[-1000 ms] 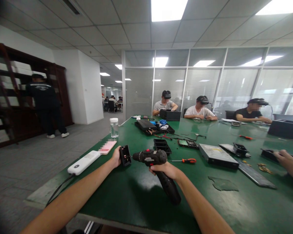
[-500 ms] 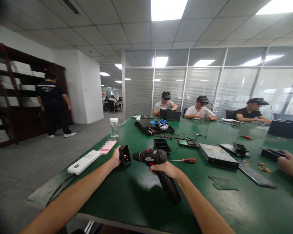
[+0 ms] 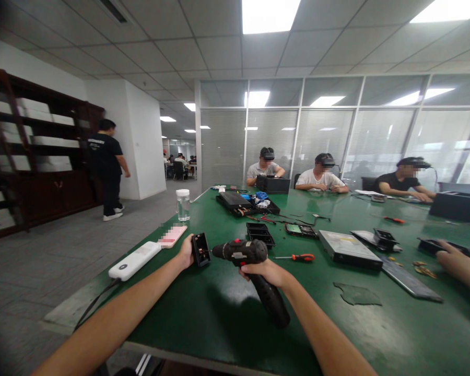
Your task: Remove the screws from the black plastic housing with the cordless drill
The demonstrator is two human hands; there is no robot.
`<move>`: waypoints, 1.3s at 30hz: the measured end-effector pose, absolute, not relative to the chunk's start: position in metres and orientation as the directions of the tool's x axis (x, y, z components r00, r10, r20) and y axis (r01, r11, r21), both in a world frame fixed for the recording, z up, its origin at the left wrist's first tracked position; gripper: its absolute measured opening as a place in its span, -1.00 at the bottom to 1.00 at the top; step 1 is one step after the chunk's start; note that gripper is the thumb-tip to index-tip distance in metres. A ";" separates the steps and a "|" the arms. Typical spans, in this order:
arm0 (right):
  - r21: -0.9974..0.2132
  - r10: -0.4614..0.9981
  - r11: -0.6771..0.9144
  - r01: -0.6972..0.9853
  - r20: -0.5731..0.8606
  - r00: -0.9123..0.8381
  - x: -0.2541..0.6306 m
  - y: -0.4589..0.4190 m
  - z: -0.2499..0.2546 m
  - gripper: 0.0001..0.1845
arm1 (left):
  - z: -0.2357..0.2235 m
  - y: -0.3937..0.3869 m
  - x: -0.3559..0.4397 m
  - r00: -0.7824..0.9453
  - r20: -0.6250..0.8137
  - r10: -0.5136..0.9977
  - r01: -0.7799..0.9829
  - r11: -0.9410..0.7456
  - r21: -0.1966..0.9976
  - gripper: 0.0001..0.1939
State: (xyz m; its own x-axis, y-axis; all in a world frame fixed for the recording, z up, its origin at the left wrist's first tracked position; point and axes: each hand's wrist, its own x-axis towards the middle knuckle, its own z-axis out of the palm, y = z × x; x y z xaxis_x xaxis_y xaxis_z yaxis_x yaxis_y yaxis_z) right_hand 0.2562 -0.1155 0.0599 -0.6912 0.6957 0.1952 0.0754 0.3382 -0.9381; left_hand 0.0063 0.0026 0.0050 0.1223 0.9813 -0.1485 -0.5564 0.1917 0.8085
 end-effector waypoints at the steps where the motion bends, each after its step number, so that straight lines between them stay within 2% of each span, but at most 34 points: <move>1: -0.939 0.696 0.335 0.076 0.192 -0.691 0.256 -0.116 0.060 -0.76 | 0.005 0.002 0.006 0.116 -0.151 0.982 -0.558 0.190 0.808 -0.72; 28: -0.936 0.705 0.338 0.097 0.184 -0.685 0.256 -0.116 0.062 -0.74 | 0.008 0.001 0.007 0.106 -0.163 0.981 -0.563 0.194 0.803 -0.73; 39: -0.942 0.695 0.331 0.052 0.206 -0.689 0.256 -0.116 0.061 -0.76 | 0.005 0.002 0.006 0.115 -0.133 0.984 -0.545 0.175 0.820 -0.72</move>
State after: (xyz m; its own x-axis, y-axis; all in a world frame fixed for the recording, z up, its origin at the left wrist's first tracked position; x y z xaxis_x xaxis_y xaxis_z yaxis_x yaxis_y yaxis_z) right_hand 0.2556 -0.1165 0.0608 -0.6888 0.6950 0.2062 0.0523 0.3313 -0.9421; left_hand 0.0063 0.0023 0.0051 0.1154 0.9844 -0.1328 -0.5448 0.1745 0.8202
